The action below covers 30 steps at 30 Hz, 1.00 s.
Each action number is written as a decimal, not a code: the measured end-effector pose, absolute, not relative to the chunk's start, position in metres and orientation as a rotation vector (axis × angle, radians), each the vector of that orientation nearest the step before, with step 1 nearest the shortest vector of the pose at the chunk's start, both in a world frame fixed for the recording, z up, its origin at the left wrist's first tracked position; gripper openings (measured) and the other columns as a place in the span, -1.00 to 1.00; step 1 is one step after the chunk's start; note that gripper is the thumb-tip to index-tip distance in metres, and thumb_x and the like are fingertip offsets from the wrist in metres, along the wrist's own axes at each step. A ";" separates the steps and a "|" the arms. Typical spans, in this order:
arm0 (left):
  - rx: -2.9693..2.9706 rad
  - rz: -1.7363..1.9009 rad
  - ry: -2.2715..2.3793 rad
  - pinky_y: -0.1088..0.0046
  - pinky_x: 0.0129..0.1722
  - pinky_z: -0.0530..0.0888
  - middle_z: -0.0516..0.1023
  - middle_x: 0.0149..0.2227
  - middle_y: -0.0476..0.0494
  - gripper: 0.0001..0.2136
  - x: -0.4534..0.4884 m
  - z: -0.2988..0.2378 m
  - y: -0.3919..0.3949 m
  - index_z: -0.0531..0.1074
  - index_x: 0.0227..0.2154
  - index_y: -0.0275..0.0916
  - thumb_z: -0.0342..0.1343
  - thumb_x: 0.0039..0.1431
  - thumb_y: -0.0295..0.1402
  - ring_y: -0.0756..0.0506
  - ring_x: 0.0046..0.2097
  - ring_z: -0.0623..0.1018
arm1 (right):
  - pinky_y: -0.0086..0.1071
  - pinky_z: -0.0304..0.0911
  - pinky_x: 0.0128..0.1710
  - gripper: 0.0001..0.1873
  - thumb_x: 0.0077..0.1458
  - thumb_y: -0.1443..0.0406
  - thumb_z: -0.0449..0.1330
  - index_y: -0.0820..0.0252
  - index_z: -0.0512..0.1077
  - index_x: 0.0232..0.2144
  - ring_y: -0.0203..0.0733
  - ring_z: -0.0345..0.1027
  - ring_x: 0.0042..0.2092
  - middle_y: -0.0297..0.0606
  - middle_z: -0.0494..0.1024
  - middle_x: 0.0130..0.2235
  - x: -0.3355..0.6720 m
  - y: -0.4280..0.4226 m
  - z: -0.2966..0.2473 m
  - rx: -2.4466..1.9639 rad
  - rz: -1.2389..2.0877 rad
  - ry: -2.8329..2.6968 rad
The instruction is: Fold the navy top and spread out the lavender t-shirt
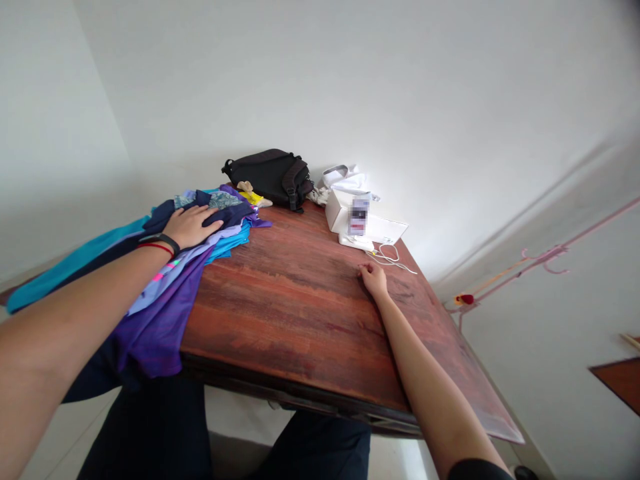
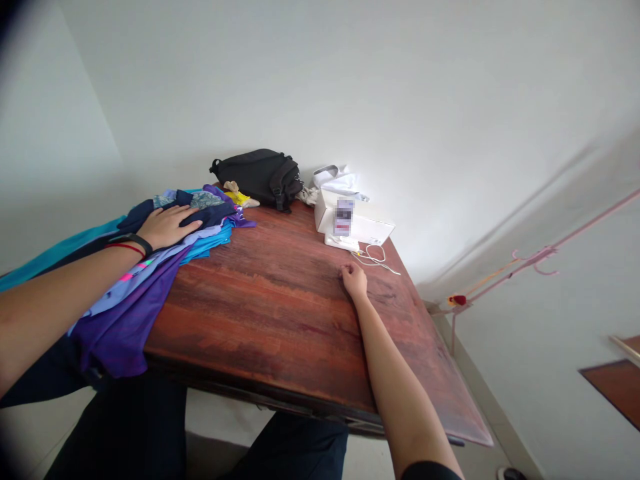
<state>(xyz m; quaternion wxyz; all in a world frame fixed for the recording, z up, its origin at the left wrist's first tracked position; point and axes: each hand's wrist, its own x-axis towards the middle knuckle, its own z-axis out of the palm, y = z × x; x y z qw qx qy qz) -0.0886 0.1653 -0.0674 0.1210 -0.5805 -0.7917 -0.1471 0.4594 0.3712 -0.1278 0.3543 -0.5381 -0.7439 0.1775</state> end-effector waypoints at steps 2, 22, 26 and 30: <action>-1.695 -0.447 -2.299 0.02 0.31 0.04 0.25 0.37 -0.26 -0.36 -0.088 -0.067 0.165 0.22 0.34 -0.21 -0.21 0.38 0.08 -0.29 0.38 0.18 | -0.29 0.25 -0.26 -0.69 0.09 0.13 0.08 0.12 0.56 -0.33 -0.04 0.49 -0.32 -0.25 0.63 -0.43 0.459 0.371 -0.128 -1.394 0.455 -1.921; -1.704 -0.486 -2.285 0.07 0.31 0.07 0.24 0.37 -0.30 -0.39 -0.081 -0.060 0.161 0.26 0.31 -0.28 -0.16 0.40 0.03 -0.26 0.36 0.21 | -0.32 0.27 -0.29 -0.81 -0.02 0.13 0.25 0.12 0.44 -0.44 -0.11 0.45 -0.33 -0.28 0.58 -0.41 0.456 0.366 -0.124 -1.433 0.411 -1.896; -1.737 -0.506 -2.276 0.04 0.31 0.06 0.23 0.37 -0.37 -0.41 -0.082 -0.059 0.161 0.25 0.30 -0.39 -0.06 0.41 -0.03 -0.23 0.34 0.22 | -0.36 0.23 -0.30 -0.86 0.00 0.18 0.28 0.12 0.46 -0.43 -0.14 0.46 -0.31 -0.30 0.60 -0.37 0.454 0.361 -0.119 -1.454 0.409 -1.925; -1.725 -0.470 -2.273 0.06 0.30 0.09 0.26 0.35 -0.38 -0.43 -0.080 -0.057 0.161 0.25 0.30 -0.38 -0.06 0.43 -0.05 -0.22 0.34 0.22 | -0.38 0.19 -0.32 -0.88 0.01 0.22 0.29 0.12 0.46 -0.43 -0.16 0.45 -0.30 -0.32 0.60 -0.36 0.453 0.358 -0.116 -1.487 0.409 -1.930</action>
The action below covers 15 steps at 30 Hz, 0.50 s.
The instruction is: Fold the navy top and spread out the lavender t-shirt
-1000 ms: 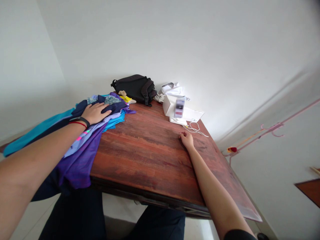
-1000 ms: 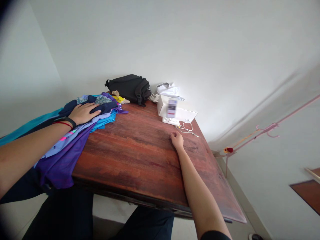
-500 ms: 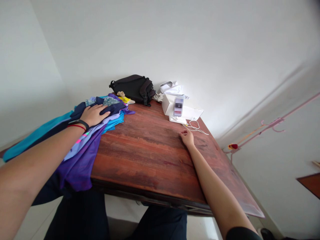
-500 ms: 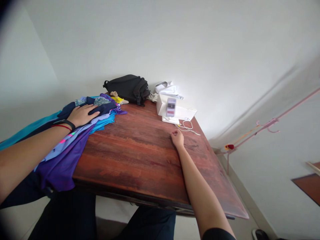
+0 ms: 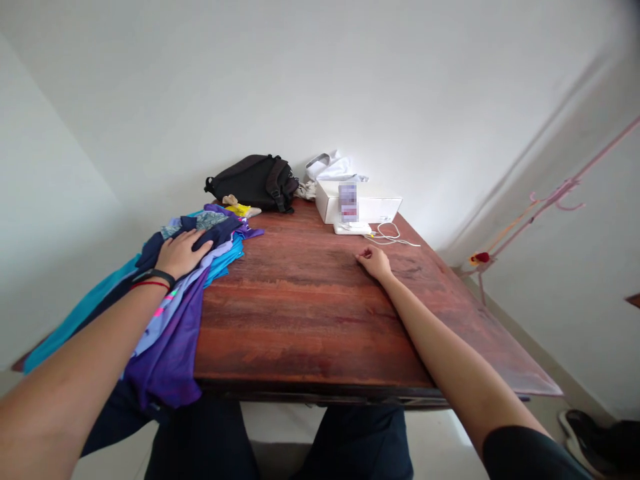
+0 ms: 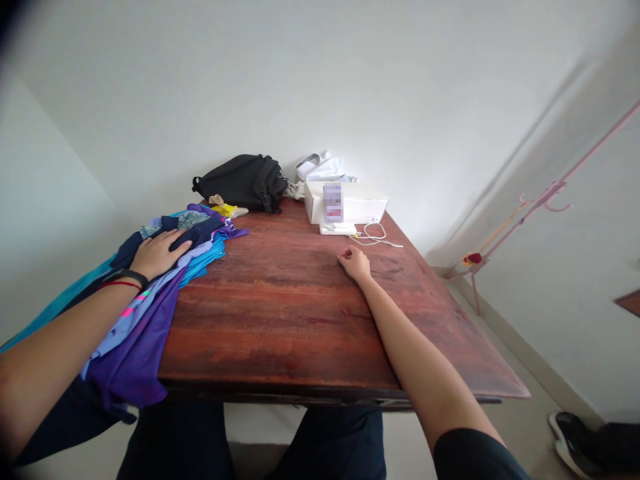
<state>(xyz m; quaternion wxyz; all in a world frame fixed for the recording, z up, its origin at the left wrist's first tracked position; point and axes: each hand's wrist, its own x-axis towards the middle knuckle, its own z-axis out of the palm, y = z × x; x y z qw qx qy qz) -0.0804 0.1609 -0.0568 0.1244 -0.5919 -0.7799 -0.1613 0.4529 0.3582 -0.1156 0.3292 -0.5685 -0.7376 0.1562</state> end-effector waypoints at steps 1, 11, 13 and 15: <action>-1.718 -0.458 -2.278 0.05 0.30 0.10 0.26 0.35 -0.37 -0.44 -0.080 -0.056 0.161 0.25 0.30 -0.35 -0.08 0.43 -0.05 -0.22 0.34 0.23 | -0.38 0.18 -0.32 -0.88 0.01 0.22 0.30 0.12 0.46 -0.43 -0.16 0.45 -0.30 -0.32 0.60 -0.36 0.453 0.358 -0.115 -1.493 0.411 -1.930; -1.721 -0.257 -2.437 -0.08 0.33 0.03 0.08 0.44 -0.33 -0.40 -0.082 -0.052 0.165 0.08 0.40 -0.26 -0.23 0.45 -0.02 -0.29 0.41 0.11 | -0.38 0.19 -0.30 -0.90 -0.01 0.27 0.33 0.11 0.46 -0.44 -0.17 0.44 -0.29 -0.34 0.59 -0.37 0.450 0.353 -0.111 -1.482 0.480 -1.909; -1.721 -0.243 -2.448 -0.10 0.33 0.03 0.07 0.44 -0.33 -0.39 -0.083 -0.052 0.166 0.07 0.40 -0.26 -0.23 0.45 -0.02 -0.30 0.41 0.10 | -0.38 0.20 -0.30 -0.90 -0.02 0.28 0.33 0.12 0.46 -0.46 -0.17 0.44 -0.30 -0.33 0.59 -0.38 0.450 0.354 -0.110 -1.461 0.506 -1.894; -1.715 -0.223 -2.446 -0.11 0.32 0.05 0.07 0.43 -0.35 -0.39 -0.082 -0.052 0.165 0.06 0.41 -0.27 -0.24 0.45 -0.03 -0.33 0.42 0.10 | -0.38 0.22 -0.28 -0.91 -0.01 0.28 0.31 0.14 0.45 -0.45 -0.18 0.43 -0.30 -0.31 0.59 -0.37 0.448 0.354 -0.108 -1.423 0.526 -1.860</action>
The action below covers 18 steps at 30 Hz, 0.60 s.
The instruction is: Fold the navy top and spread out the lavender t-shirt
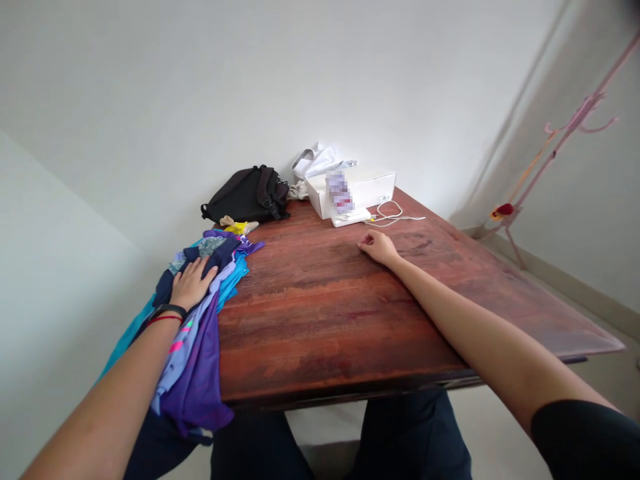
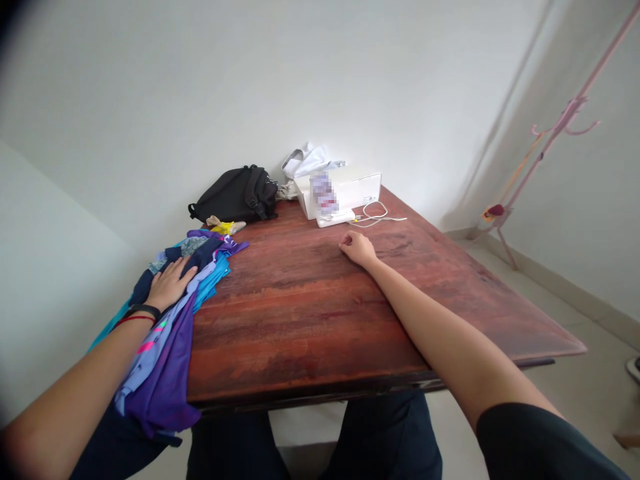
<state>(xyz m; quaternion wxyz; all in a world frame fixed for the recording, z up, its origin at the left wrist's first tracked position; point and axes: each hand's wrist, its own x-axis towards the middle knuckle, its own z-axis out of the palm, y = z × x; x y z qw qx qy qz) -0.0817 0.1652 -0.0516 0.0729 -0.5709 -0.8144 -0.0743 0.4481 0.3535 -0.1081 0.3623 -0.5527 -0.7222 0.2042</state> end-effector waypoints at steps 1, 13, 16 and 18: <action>-1.701 -0.216 -2.437 -0.12 0.32 0.07 0.07 0.43 -0.38 -0.39 -0.079 -0.051 0.164 0.07 0.41 -0.27 -0.24 0.45 -0.03 -0.35 0.42 0.11 | -0.39 0.24 -0.28 -0.92 0.00 0.28 0.29 0.14 0.45 -0.44 -0.19 0.43 -0.31 -0.30 0.59 -0.36 0.446 0.352 -0.107 -1.395 0.533 -1.836; -2.603 -0.272 -1.741 0.07 0.38 0.15 0.09 0.44 -0.17 -0.52 0.098 -0.054 0.166 0.34 0.27 -0.07 0.01 0.36 -0.07 -0.27 0.45 0.07 | -0.39 0.24 -0.30 -0.88 0.10 0.30 0.20 0.17 0.54 -0.35 -0.19 0.44 -0.34 -0.28 0.61 -0.36 0.411 0.314 -0.103 -0.943 0.662 -2.183; -2.735 -0.387 -1.720 0.12 0.38 0.17 0.16 0.41 -0.17 -0.58 0.137 -0.067 0.184 0.42 0.21 -0.09 0.02 0.37 -0.11 -0.25 0.43 0.14 | -0.37 0.26 -0.28 -0.85 0.14 0.26 0.19 0.16 0.56 -0.33 -0.17 0.46 -0.31 -0.26 0.63 -0.33 0.412 0.315 -0.103 -0.985 0.666 -2.188; -2.722 -0.455 -1.750 0.07 0.38 0.15 0.20 0.40 -0.18 -0.57 0.153 -0.076 0.192 0.40 0.22 -0.10 0.04 0.36 -0.11 -0.26 0.43 0.15 | -0.37 0.27 -0.27 -0.85 0.15 0.25 0.20 0.16 0.56 -0.33 -0.16 0.47 -0.30 -0.25 0.64 -0.32 0.413 0.315 -0.102 -1.009 0.669 -2.194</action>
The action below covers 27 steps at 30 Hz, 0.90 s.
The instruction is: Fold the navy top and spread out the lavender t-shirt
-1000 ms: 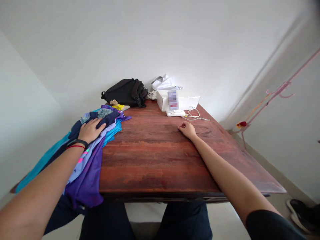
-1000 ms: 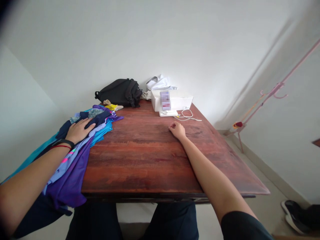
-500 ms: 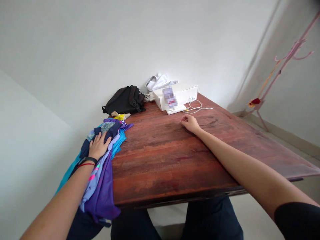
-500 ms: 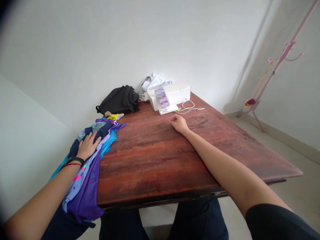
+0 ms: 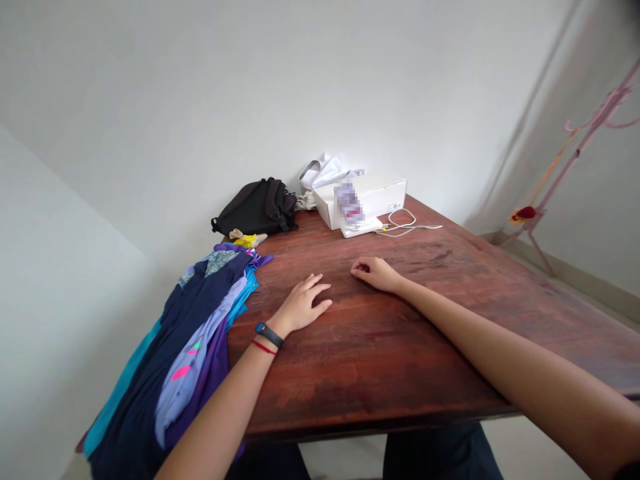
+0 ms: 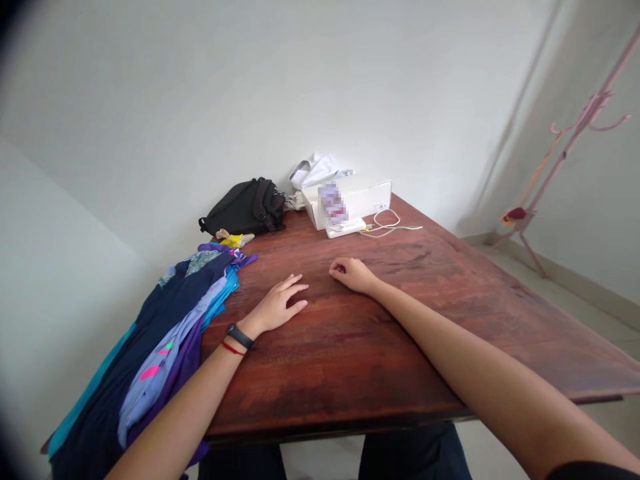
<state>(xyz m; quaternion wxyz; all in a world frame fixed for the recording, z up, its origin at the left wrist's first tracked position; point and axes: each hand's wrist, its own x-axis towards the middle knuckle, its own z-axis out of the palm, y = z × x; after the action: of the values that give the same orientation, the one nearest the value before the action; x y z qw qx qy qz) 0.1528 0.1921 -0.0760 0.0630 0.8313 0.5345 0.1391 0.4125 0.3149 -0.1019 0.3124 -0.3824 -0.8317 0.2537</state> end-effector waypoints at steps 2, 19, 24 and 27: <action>2.497 0.441 1.634 0.00 0.39 0.11 0.21 0.39 -0.18 -0.55 0.161 -0.083 0.195 0.37 0.25 -0.10 0.04 0.36 -0.11 -0.27 0.43 0.13 | -0.37 0.27 -0.27 -0.85 0.16 0.25 0.20 0.16 0.56 -0.33 -0.16 0.48 -0.30 -0.25 0.64 -0.32 0.412 0.315 -0.101 -1.025 0.663 -2.205; 2.452 0.571 1.676 0.01 0.38 0.16 0.31 0.34 -0.18 -0.60 0.164 -0.086 0.187 0.43 0.18 -0.10 0.04 0.36 -0.14 -0.25 0.40 0.21 | -0.34 0.29 -0.22 -0.83 0.18 0.25 0.20 0.15 0.59 -0.30 -0.11 0.51 -0.25 -0.24 0.67 -0.29 0.410 0.313 -0.102 -1.037 0.682 -2.226; 2.445 0.588 1.674 -0.01 0.38 0.17 0.32 0.34 -0.19 -0.60 0.166 -0.088 0.187 0.44 0.18 -0.10 0.05 0.35 -0.15 -0.25 0.40 0.22 | -0.35 0.28 -0.22 -0.81 0.20 0.23 0.19 0.16 0.58 -0.30 -0.11 0.50 -0.25 -0.23 0.66 -0.29 0.410 0.312 -0.100 -1.024 0.691 -2.223; 2.448 0.659 1.618 0.06 0.35 0.25 0.43 0.26 -0.19 -0.68 0.161 -0.086 0.188 0.52 0.08 -0.12 0.05 0.35 -0.21 -0.22 0.34 0.33 | -0.36 0.28 -0.22 -0.64 0.30 0.13 0.06 0.17 0.56 -0.35 -0.12 0.49 -0.28 -0.23 0.64 -0.34 0.410 0.313 -0.099 -0.996 0.752 -2.205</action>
<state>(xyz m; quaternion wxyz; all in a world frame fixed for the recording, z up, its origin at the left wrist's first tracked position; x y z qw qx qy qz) 0.1609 0.1878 -0.0858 0.0670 0.8121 0.5369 0.2186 0.4100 0.3135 -0.0994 0.2995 -0.3751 -0.8303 0.2832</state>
